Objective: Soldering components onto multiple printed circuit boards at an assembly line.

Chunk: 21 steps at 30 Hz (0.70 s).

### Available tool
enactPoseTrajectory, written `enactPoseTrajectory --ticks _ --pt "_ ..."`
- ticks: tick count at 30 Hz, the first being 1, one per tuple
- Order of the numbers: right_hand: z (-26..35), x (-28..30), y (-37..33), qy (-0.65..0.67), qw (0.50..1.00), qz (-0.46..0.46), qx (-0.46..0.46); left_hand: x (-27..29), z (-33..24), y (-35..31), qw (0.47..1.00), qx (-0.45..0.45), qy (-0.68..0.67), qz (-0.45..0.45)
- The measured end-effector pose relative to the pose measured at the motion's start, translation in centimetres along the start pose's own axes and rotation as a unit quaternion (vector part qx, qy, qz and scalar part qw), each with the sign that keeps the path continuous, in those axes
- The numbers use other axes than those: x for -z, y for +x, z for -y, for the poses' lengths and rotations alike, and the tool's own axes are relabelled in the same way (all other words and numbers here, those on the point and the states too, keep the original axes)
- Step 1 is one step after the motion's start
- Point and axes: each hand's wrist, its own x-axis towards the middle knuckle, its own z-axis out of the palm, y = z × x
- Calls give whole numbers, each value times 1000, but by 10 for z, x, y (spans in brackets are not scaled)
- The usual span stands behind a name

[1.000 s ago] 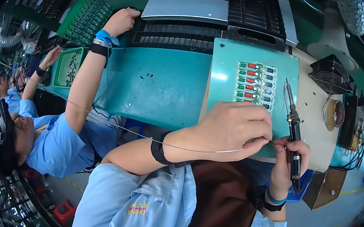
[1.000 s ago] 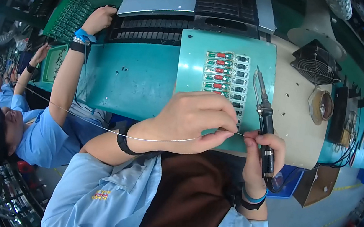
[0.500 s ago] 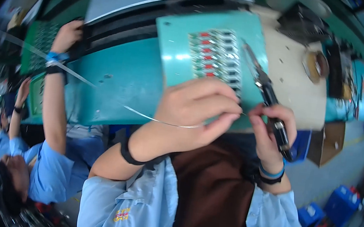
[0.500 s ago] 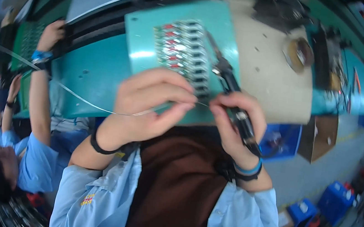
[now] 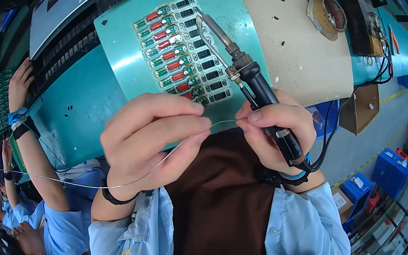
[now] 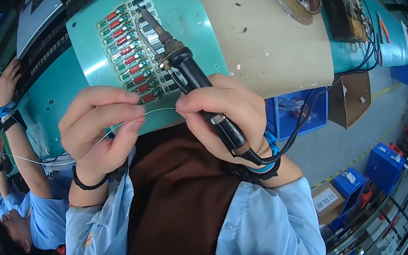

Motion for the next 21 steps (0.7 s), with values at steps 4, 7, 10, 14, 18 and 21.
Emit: enactPoseTrajectory --ticks 4,7,10,14,18,21 --pt "0 0 -1 6 1000 -4 -11 19 -1 -2 1000 12 4 -14" --pt "0 5 -2 -2 1000 20 -14 33 1 -6 999 20 20 -31" --pt "3 5 -9 -52 999 -9 11 47 11 -10 995 50 79 -41" --pt "9 14 -11 -120 991 35 57 63 30 -4 977 -8 208 -56" --pt "16 9 -10 -136 988 60 51 62 34 -5 971 13 235 -42" --pt "17 10 -9 -164 981 88 51 49 35 -4 978 65 192 -52"
